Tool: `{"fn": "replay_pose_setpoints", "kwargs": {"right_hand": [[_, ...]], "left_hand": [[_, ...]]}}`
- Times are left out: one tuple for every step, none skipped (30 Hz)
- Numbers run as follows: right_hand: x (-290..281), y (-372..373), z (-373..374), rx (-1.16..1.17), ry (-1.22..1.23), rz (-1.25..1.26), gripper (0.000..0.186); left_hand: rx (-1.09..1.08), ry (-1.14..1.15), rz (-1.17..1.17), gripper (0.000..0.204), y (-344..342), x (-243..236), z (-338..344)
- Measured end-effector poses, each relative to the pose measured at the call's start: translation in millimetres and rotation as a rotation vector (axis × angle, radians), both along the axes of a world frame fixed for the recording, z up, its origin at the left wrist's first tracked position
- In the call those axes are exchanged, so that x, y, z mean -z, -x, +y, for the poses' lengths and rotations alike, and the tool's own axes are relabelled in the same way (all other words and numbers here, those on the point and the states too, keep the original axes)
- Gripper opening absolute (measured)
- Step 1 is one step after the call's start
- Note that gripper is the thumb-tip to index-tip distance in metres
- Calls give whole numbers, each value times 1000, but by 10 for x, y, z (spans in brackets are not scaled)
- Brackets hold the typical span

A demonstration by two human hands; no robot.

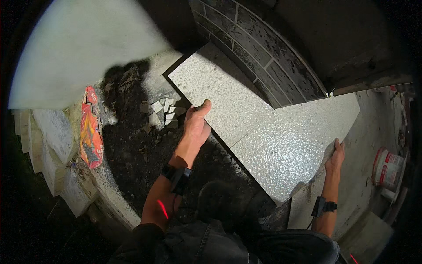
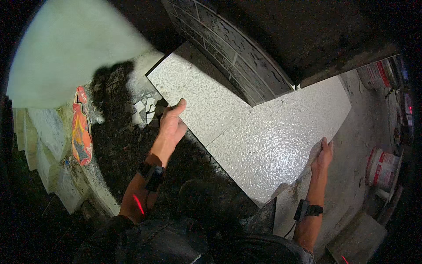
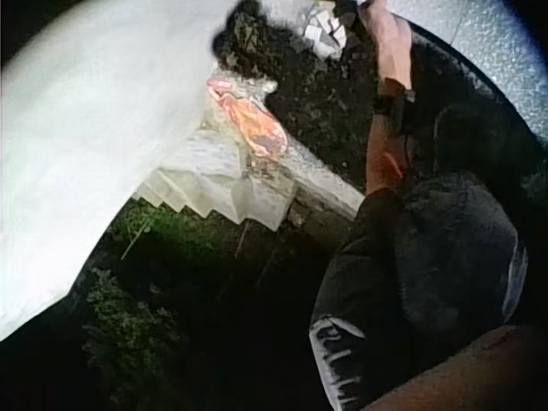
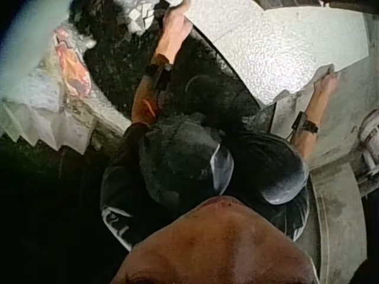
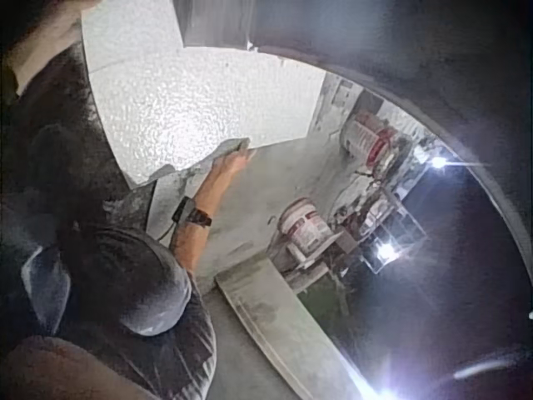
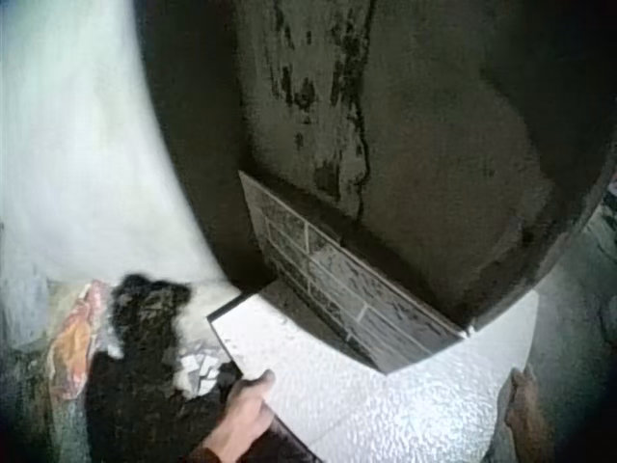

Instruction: The recorder is applying mortar and fixing tiles to a wall or column at a renovation site.

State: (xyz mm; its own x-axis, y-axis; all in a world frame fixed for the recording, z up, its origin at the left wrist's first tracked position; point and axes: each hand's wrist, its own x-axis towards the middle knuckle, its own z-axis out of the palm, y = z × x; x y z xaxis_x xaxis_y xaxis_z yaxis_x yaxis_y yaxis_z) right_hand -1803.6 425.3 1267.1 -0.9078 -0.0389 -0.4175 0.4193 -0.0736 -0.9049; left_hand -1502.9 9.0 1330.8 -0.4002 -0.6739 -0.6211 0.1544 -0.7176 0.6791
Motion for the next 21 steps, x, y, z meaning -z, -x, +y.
{"fn": "replay_pose_setpoints", "kwargs": {"right_hand": [[-33,-18,-21,7,-37,-9,71],[-62,-30,-44,14,-72,-18,71],[-64,-26,-46,12,-72,-18,71],[-63,-17,-40,-7,-50,-14,71],[-63,-3,-18,-24,-31,-9,72],[-51,17,11,-25,-32,-9,72],[-27,38,45,-70,25,5,71],[-30,51,59,-117,83,23,71],[-8,50,53,-119,83,22,71],[12,51,41,-71,40,16,69],[11,48,24,-21,-7,9,67],[2,39,10,-21,-10,8,67],[-10,22,-6,3,-37,6,67],[-31,7,-22,26,-64,5,66],[-28,10,-7,26,-65,6,66],[-22,15,17,-26,-24,21,65],[-37,4,10,-80,20,35,64],[-53,-6,-4,-80,20,34,64],[-70,-13,-26,-72,-22,36,65],[-100,-21,-53,-62,-66,40,66],[-118,-26,-66,-59,-68,40,66]], "left_hand": [[-3,0,0,71,-2,5,-2],[-10,-7,-41,69,-5,12,-10],[-16,-14,-83,68,-12,28,-19],[1,-1,-13,63,-46,123,-47],[1,-2,-12,63,-35,118,-45],[5,2,-28,61,-24,114,-41],[9,7,-43,59,-12,110,-42],[18,-23,20,56,-37,211,-89],[16,-23,20,56,-57,284,-118],[3,-2,17,55,-79,355,-142],[-7,15,12,54,-57,320,-132],[-7,12,12,54,-44,281,-113],[-11,3,0,54,-33,241,-93],[-16,-5,-11,53,-7,150,-71],[-16,-7,-11,53,10,112,-55],[-26,-12,-14,54,26,86,-40],[-38,-15,-18,54,23,66,-33],[-38,-14,-19,54,4,86,-44],[-21,2,1,53,-23,128,-67],[-4,16,22,53,-14,118,-71],[-2,14,23,53,-5,110,-61]]}}
